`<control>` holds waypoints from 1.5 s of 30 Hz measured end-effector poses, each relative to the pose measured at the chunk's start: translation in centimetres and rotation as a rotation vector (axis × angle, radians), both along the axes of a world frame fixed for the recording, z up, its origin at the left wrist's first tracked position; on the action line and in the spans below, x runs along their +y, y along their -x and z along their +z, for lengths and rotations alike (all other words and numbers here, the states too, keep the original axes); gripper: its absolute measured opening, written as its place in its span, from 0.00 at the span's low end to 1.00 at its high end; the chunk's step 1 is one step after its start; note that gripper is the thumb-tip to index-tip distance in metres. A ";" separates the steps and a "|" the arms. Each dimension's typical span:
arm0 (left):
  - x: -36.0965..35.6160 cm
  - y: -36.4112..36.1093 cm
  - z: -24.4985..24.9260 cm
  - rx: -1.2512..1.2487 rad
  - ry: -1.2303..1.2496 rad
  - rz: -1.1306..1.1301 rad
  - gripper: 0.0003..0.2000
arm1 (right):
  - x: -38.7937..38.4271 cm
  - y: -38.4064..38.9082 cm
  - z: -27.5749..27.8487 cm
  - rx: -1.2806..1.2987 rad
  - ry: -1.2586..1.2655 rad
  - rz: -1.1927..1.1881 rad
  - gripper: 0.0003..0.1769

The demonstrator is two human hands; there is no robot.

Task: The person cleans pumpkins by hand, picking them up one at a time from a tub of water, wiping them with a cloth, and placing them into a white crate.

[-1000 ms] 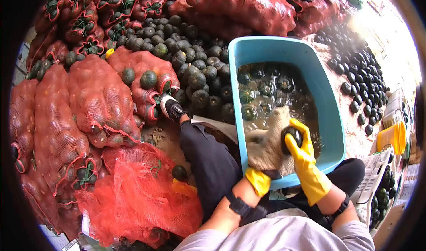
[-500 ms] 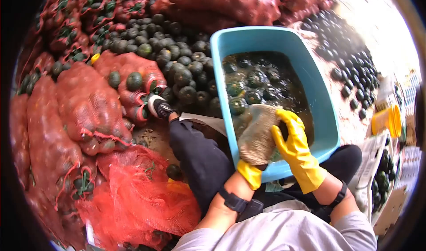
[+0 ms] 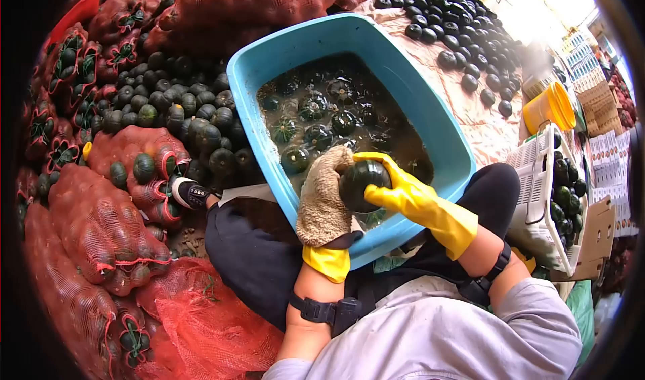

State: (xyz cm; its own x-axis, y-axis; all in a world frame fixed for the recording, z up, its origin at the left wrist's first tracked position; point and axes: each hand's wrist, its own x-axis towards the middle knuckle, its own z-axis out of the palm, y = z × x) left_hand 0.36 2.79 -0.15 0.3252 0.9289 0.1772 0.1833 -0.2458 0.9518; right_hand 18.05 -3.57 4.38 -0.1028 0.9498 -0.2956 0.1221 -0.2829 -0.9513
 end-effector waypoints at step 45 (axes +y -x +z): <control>1.2 0.6 -1.1 -0.384 0.588 0.195 0.26 | 0.6 -5.9 -2.0 -0.734 0.153 0.496 0.40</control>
